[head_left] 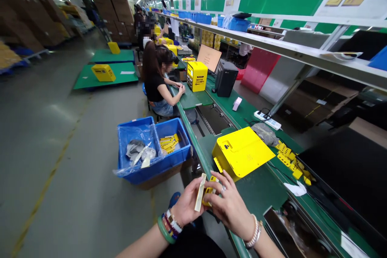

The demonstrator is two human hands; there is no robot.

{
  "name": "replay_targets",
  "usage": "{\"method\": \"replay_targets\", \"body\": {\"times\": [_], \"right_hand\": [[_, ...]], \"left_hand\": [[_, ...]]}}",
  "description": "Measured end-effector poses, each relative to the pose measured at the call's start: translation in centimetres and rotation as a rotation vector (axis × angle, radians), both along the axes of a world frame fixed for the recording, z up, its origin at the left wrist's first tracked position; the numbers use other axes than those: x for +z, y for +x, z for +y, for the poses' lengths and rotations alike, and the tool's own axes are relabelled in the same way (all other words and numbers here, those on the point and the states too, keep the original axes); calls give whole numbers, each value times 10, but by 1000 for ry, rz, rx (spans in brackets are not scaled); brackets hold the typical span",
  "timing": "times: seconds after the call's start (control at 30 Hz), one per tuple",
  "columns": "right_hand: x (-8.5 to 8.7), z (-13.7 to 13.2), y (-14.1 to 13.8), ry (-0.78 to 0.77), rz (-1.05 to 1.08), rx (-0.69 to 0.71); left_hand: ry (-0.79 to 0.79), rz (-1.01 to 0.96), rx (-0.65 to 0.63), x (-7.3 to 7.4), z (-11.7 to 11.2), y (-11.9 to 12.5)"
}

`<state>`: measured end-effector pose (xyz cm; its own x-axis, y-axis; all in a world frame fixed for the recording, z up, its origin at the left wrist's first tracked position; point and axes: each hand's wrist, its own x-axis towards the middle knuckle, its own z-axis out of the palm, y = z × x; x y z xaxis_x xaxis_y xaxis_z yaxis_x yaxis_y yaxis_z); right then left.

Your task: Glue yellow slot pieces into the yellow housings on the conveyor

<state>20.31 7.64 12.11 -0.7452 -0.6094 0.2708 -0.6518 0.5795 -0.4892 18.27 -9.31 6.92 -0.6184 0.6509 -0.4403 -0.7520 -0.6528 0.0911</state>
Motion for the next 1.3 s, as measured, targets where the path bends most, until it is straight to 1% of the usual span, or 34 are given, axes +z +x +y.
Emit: {"method": "replay_targets", "body": {"times": [0.1, 0.17, 0.23, 0.3, 0.43, 0.5, 0.57, 0.63, 0.7, 0.8, 0.9, 0.97, 1.0, 1.07, 1.13, 1.23, 1.3], "right_hand": [[-6, -4, 7, 16, 20, 49], [-13, -8, 11, -24, 8, 66], [-19, -12, 15, -105, -23, 55], [-25, -15, 17, -212, -70, -13], [-36, -22, 11, -386, -249, -268], [-40, -29, 5, -446, -377, -308], [-43, -40, 2, -491, -522, -280], [-45, -54, 1, -512, -652, -239], [-46, -68, 2, -514, -738, -201], [-46, -90, -5, -538, -862, -174], [-54, -118, -33, -636, -949, -229], [-71, -145, -64, -732, -1003, -316], [-83, -162, -81, -778, -1044, -364], [-114, -201, -114, -847, -1151, -460], [-151, -247, -141, -847, -1266, -542], [-204, -314, -163, -818, -1473, -699], [-232, -352, -168, -814, -1622, -793]], "left_hand": [[-4, 13, -13, -2, 0, 3], [-15, 3, -4, -5, -1, 4], [-31, -2, 22, -7, -3, 3], [-59, 0, 37, -8, -6, 3], [-159, 34, -17, -5, -13, 6], [-212, 79, -71, -3, -18, 11], [-248, 105, -140, -4, -25, 17], [-260, 90, -212, -8, -35, 24], [-249, 69, -233, -12, -48, 29], [-213, 89, -174, -17, -75, 27], [-210, 117, -117, -18, -110, 15], [-246, 98, -53, -18, -139, 4], [-275, 77, -8, -19, -155, -1], [-346, 1, 80, -24, -189, -13], [-427, -108, 156, -33, -226, -24], [-538, -214, 252, -48, -282, -38], [-593, -231, 317, -56, -317, -47]]}}
